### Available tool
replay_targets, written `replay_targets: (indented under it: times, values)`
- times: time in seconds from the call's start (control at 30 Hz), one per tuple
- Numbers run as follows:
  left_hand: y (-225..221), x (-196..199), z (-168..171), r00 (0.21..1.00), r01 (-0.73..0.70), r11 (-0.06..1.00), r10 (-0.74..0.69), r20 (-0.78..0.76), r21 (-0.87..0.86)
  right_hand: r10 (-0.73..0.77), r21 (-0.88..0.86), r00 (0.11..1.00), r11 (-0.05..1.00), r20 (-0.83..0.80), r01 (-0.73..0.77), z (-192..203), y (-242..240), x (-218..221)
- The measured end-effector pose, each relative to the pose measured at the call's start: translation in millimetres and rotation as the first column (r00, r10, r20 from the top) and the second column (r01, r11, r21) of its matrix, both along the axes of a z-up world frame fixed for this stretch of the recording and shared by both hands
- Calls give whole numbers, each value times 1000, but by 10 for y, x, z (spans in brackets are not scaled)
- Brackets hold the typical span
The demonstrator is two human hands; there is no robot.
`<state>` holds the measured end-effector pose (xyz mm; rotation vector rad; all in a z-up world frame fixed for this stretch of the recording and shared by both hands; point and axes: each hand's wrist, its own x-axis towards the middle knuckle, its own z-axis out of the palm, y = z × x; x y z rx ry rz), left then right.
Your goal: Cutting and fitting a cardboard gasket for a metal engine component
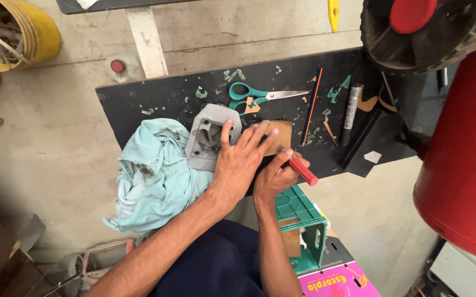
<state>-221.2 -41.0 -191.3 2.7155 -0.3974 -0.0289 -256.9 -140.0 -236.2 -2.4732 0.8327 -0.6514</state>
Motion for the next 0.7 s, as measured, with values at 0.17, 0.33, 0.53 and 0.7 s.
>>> replay_targets:
  times: [0.17, 0.33, 0.53, 0.7]
  values:
    - [-8, 2, -11, 1000, -2, 1000, 2, -1, 5, 17, 20, 1000, 1000, -1, -17, -11, -14, -37]
    - [5, 12, 4, 1000, 4, 1000, -4, -15, 9, 13, 12, 1000, 1000, -20, -13, -59, -49, -46]
    - [3, 13, -15, 999, 21, 999, -20, -25, 46, 79, 66, 975, 996, -206, -67, 124, -229, 49]
    - [-118, -102, 2, 999, -33, 993, 31, 18, 116, 298, 252, 858, 946, -419, -205, 732, -318, 337]
